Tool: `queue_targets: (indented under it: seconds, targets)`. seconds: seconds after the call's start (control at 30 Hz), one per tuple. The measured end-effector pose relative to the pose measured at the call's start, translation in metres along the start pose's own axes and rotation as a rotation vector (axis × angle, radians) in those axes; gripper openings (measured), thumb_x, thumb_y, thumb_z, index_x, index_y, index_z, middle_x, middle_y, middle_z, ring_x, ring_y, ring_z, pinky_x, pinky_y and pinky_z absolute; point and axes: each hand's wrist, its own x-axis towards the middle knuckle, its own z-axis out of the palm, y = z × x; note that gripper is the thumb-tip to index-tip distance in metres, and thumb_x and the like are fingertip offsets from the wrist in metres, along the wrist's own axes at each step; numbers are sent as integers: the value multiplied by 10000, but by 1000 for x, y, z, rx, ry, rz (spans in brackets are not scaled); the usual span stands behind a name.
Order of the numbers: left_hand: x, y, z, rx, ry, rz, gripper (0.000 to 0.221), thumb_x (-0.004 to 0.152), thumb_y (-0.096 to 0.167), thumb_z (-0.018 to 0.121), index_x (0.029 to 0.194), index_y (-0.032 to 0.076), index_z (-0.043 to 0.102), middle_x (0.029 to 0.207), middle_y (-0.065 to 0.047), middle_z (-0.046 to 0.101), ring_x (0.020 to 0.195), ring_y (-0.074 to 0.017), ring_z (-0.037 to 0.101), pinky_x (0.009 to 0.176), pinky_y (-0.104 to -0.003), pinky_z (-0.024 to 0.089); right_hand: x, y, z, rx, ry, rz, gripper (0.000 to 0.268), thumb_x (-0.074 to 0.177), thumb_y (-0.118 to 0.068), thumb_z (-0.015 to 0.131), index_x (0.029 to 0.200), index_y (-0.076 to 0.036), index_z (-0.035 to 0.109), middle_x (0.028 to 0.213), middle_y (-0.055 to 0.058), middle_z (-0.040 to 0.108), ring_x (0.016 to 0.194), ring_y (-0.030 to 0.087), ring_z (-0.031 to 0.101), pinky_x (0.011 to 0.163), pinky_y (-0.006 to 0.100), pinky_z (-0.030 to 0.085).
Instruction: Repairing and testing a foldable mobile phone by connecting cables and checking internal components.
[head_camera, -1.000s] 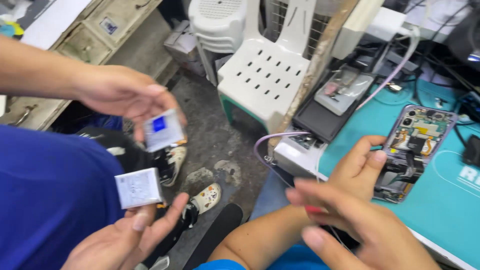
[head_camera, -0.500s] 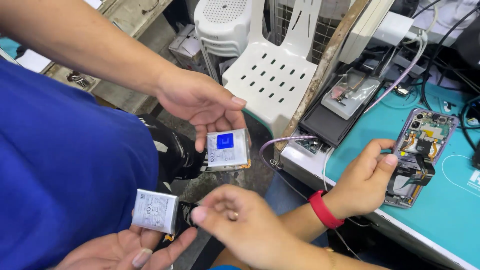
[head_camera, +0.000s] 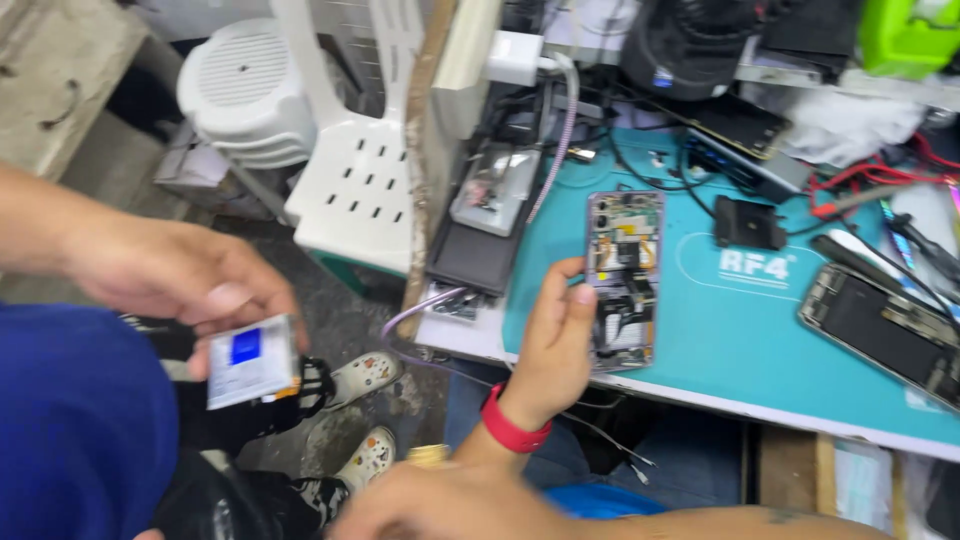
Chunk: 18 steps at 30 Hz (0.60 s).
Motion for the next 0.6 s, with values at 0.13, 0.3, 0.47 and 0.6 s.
queue_targets:
  seconds: [0.13,0.3,0.47,0.6]
  targets:
    - [1,8,-1,128,13,-117,394,1051,392,442,1340,136,520,1111,8,633,963,-85,543,895,-260,460,-100,2,-56,210,611,-20,274,999,-277,633,1139,-42,651,861,89,719,724,153,711,649,273,614]
    - [7,-5,3,83,43,-65,378,1052,327,455,1338,88,516,1248,-48,669,1128,-122,607,1011,-291,478,-189,25,-116,144,1102,186,170,919,-148,701,1026,-25,652,880,94,709,670,231,763,661,311,645]
    - [9,12,20,153,50,-164,384,1037,328,450,1330,95,537,1252,-49,696,1115,-118,631,999,-288,498,-232,29,-139,-408,1180,51,146,886,-25,723,1015,-35,656,1031,117,705,876,216,706,810,315,617]
    - [13,23,32,289,26,-139,417,1028,353,431,1310,78,568,1282,-57,711,1177,-147,652,1038,-315,496,-251,38,-160,-1167,963,-331,207,908,156,609,997,-20,548,1056,212,680,941,382,746,807,367,648]
